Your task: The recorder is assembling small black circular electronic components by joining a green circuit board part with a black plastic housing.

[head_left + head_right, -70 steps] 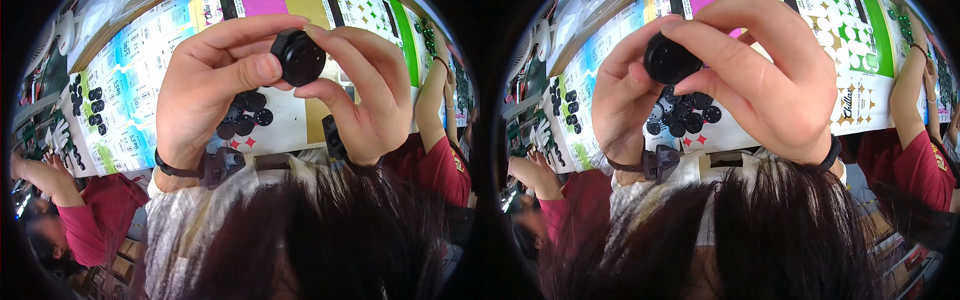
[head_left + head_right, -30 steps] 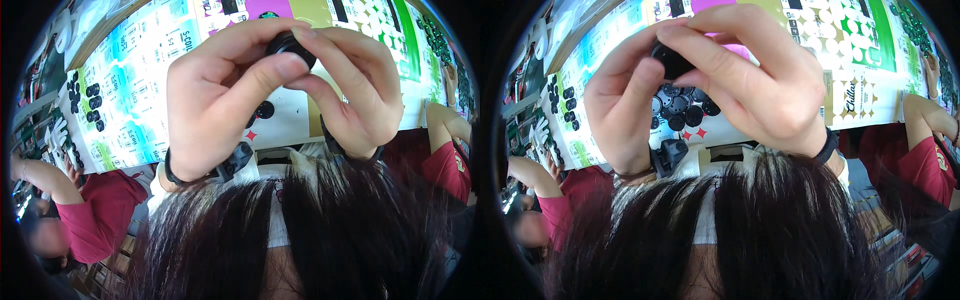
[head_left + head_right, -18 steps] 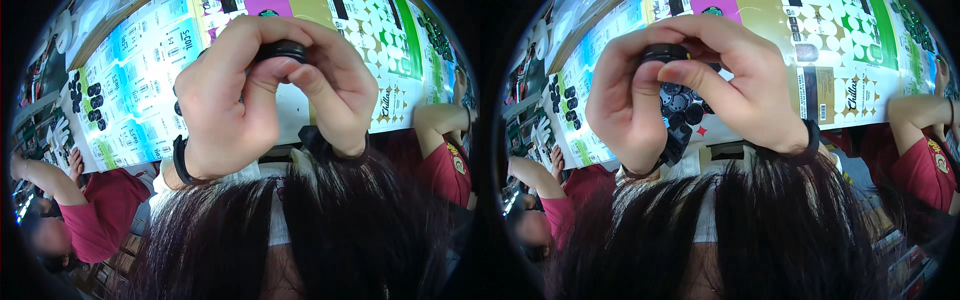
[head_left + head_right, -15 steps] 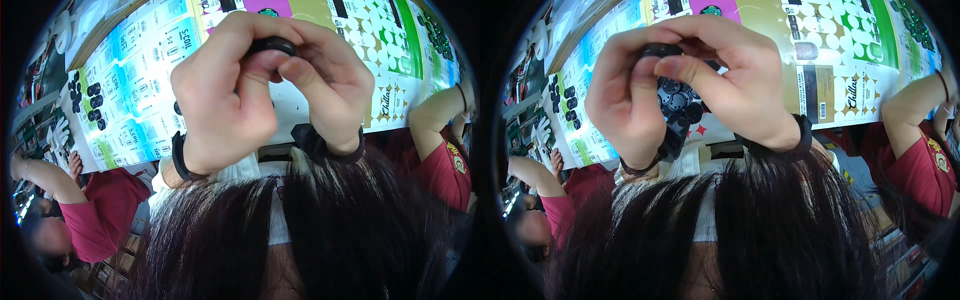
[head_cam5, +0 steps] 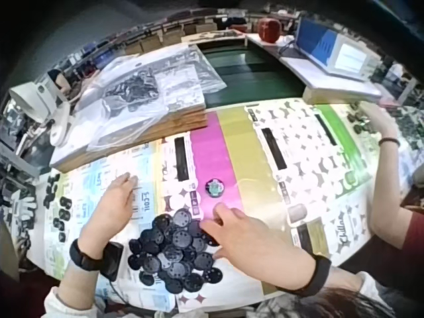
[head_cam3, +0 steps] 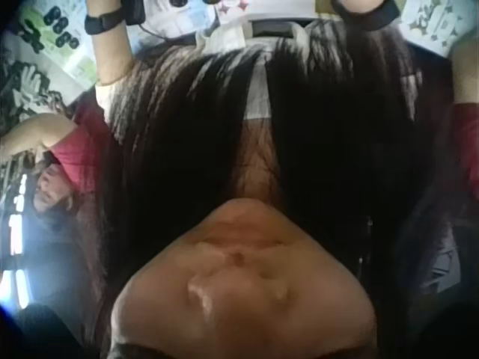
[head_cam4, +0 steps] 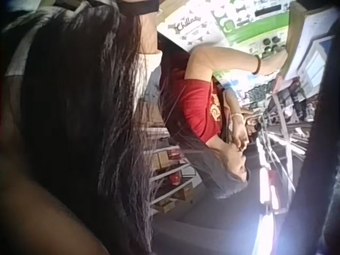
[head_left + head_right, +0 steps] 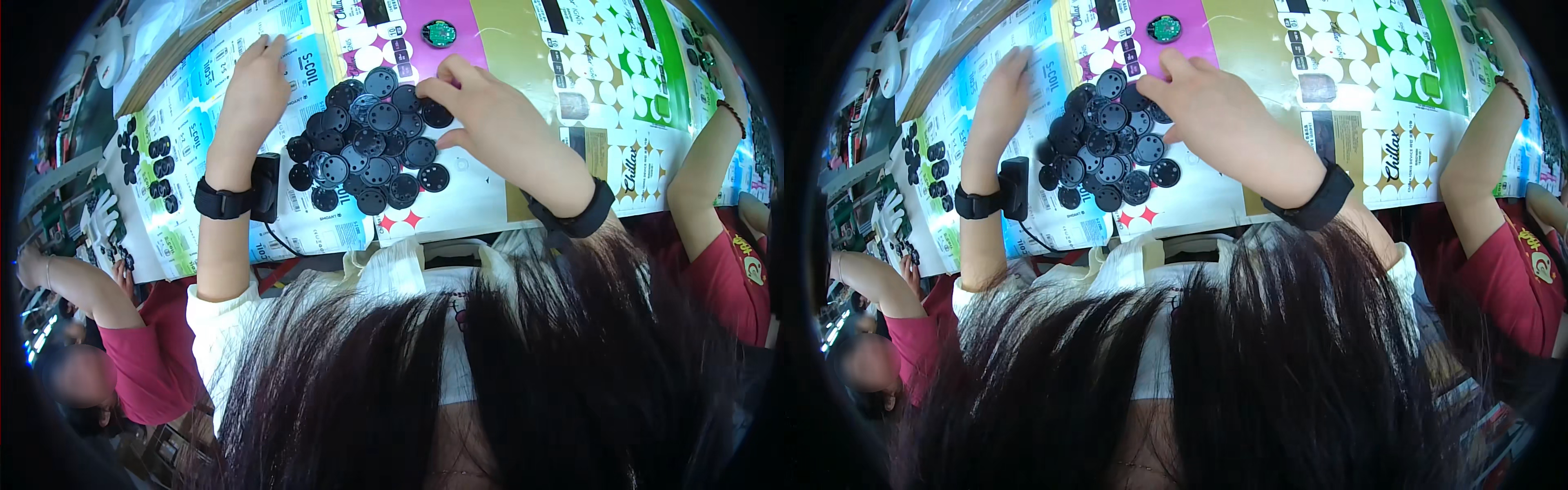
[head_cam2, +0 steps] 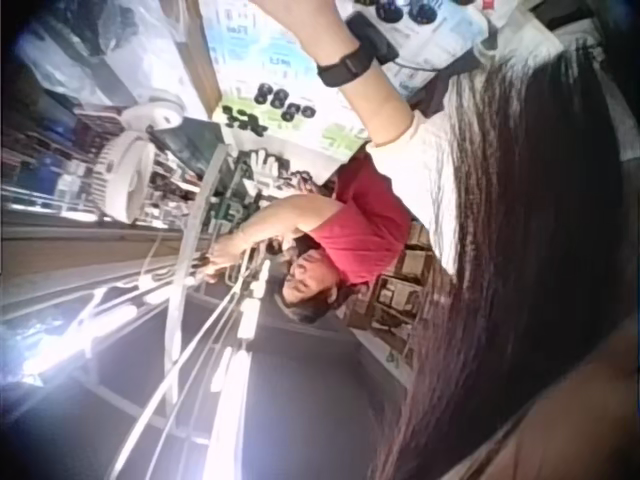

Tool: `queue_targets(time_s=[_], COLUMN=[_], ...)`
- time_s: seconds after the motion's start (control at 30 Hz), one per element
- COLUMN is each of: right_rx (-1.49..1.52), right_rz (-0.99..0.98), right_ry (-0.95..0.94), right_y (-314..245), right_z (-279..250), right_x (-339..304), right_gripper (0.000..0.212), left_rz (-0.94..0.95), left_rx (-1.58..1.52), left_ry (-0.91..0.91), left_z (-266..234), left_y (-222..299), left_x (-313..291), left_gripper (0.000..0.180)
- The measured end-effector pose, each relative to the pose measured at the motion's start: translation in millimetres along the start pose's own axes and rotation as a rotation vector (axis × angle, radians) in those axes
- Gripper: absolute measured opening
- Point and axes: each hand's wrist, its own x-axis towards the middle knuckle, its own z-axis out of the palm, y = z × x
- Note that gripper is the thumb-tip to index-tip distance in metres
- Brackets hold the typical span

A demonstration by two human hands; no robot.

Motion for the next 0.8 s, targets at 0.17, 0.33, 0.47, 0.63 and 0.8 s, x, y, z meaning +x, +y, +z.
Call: queue_targets(time_s=[0.17, 0.33, 0.47, 0.63, 0.8], right_rx=[-0.112, -0.244, -0.229, -0.055, 0.427], right_rz=[-0.073, -0.051, 0.066, 0.151, 0.378], right_ry=[-0.005, 0.014, 0.08, 0.322, 0.43], right_y=[-1, 1, 5, 25, 16], right_z=[6, 4, -7, -21, -50], right_x=[0, -1, -2, -13, -25], right_gripper=[0.028, 0.02, 0.017, 0.015, 0.015], left_rz=[0.142, 0.367, 0.25, 0.12, -0.142], left_rx=[-0.17, -0.325, -0.483, -0.343, -0.824], left_ry=[0.01, 0.096, -0.141, -0.225, -0.329], left_z=[-20, -8, -2, -23, -57], left_y=[63, 103, 113, 118, 126], left_x=[31, 69, 84, 81, 71], left_gripper=[0.027, 0.025, 0.02, 0.017, 0.015])
